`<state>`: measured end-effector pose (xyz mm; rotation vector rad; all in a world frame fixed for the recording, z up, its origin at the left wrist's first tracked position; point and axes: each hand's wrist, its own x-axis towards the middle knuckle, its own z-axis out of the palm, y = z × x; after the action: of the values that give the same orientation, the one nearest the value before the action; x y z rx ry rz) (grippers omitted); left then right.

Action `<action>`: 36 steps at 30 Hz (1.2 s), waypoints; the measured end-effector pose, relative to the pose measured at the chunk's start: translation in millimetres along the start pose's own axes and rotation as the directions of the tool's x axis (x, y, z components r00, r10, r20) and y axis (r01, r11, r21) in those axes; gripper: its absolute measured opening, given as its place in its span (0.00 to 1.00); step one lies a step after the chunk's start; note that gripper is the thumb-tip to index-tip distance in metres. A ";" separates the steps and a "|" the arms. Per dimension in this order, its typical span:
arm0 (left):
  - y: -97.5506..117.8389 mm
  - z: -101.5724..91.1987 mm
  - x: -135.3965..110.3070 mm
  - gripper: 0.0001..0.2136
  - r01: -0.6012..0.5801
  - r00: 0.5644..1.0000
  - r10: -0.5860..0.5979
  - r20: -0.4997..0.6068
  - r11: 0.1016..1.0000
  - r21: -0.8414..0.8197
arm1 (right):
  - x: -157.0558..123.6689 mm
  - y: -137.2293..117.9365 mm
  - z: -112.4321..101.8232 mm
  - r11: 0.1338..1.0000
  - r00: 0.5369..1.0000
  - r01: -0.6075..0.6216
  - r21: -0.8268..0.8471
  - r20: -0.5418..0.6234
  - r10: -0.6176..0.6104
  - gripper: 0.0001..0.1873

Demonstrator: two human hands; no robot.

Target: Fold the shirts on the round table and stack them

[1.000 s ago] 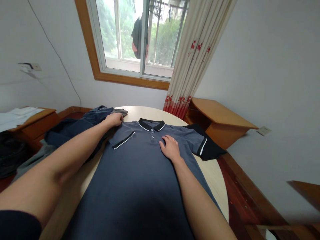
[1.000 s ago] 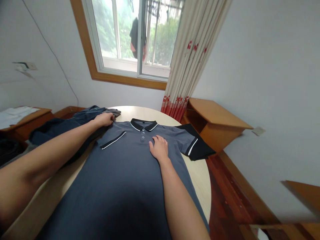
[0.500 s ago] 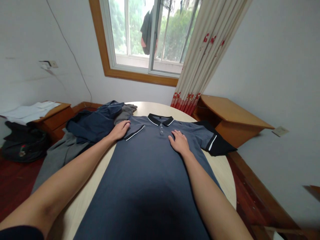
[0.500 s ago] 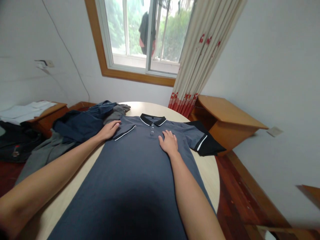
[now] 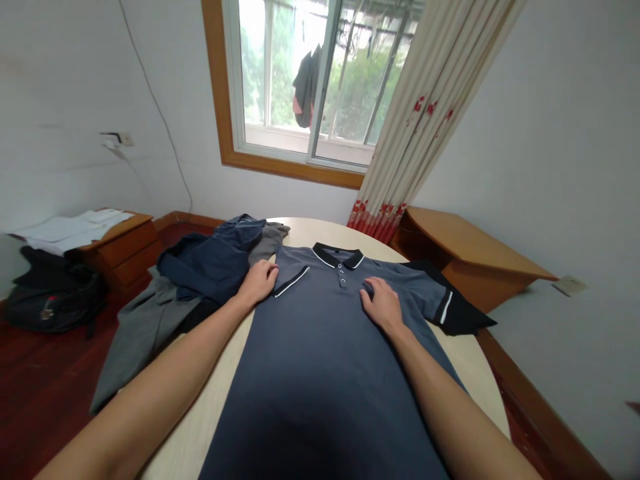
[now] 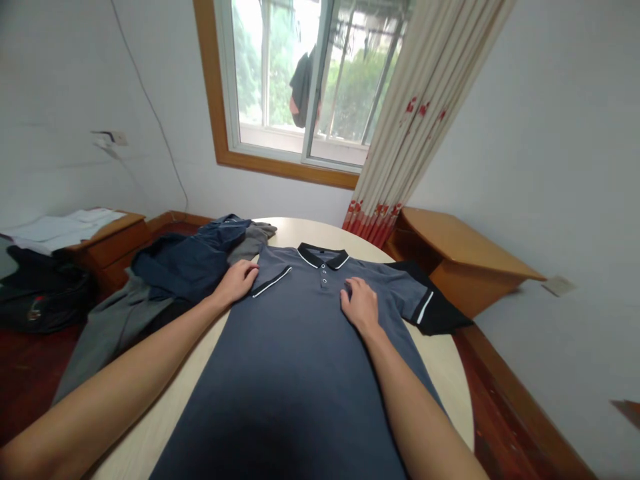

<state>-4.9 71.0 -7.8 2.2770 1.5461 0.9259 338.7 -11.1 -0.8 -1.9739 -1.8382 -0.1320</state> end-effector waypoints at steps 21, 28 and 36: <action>10.4 -23.5 -36.3 0.18 -0.021 0.979 0.030 0.203 0.999 -0.046 | 46.7 -103.7 51.0 0.942 0.959 0.191 0.277 0.150 -0.239 0.21; 23.8 -29.9 -35.6 0.17 0.129 0.981 -0.131 0.141 0.991 0.026 | 128.0 -168.6 64.2 0.917 0.929 0.016 0.399 0.333 -0.161 0.20; 33.2 -27.1 -31.7 0.14 0.187 0.973 -0.206 0.108 0.969 0.164 | 172.2 -206.7 94.0 0.919 0.924 -0.017 0.394 0.357 -0.136 0.20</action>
<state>-4.5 24.8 18.7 2.1813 1.8029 0.6210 137.1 188.3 27.8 -1.7407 -1.9650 0.5987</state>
